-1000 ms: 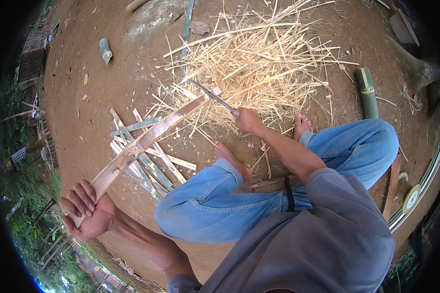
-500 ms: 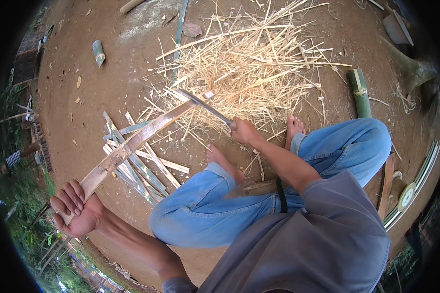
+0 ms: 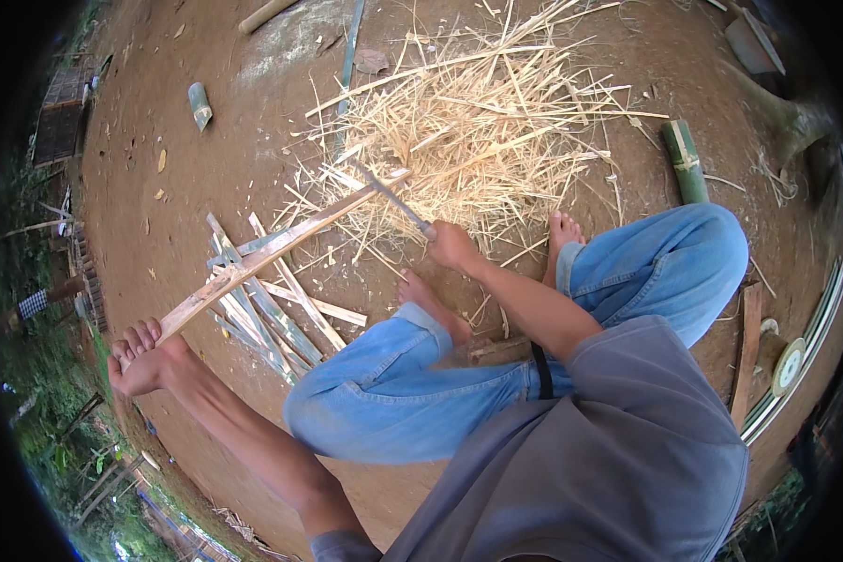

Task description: The person sits on the ground and uses a machete to split a long bamboo pole into thin strips. They hold the bamboo with one hand and strike it with the machete to separate the fibers, creating a pile of bamboo strips.

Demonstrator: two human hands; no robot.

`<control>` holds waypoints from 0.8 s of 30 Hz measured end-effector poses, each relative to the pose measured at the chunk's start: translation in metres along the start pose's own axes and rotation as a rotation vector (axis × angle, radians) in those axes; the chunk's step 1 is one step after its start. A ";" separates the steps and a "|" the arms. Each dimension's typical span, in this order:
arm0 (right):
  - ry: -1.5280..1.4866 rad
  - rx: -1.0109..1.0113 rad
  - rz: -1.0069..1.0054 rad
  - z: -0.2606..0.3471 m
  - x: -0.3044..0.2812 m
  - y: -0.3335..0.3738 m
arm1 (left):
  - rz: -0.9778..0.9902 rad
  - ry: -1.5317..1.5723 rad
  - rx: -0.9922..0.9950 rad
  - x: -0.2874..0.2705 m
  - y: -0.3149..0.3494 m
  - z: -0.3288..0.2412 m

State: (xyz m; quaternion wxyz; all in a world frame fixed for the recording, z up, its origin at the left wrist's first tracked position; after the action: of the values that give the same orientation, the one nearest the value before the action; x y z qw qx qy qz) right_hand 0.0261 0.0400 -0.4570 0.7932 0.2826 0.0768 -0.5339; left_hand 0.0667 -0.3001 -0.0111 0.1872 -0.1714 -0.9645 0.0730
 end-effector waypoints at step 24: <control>0.144 -0.049 0.121 -0.017 -0.006 -0.016 | -0.052 -0.141 0.075 0.053 -0.020 0.003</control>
State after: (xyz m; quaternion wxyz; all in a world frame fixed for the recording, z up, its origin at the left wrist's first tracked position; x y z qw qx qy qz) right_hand 0.0124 0.0490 -0.4745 0.8231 0.3050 0.1292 -0.4612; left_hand 0.0133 -0.2999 0.0082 0.1267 -0.1335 -0.9760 0.1160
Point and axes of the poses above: each hand's wrist, its own y-axis away from the middle knuckle, its own x-axis out of the palm, z = x × y, the point moved 10 cm from there along -y, towards the middle knuckle, and after that the axes turned 4 degrees about -z, right-handed, at the moved point
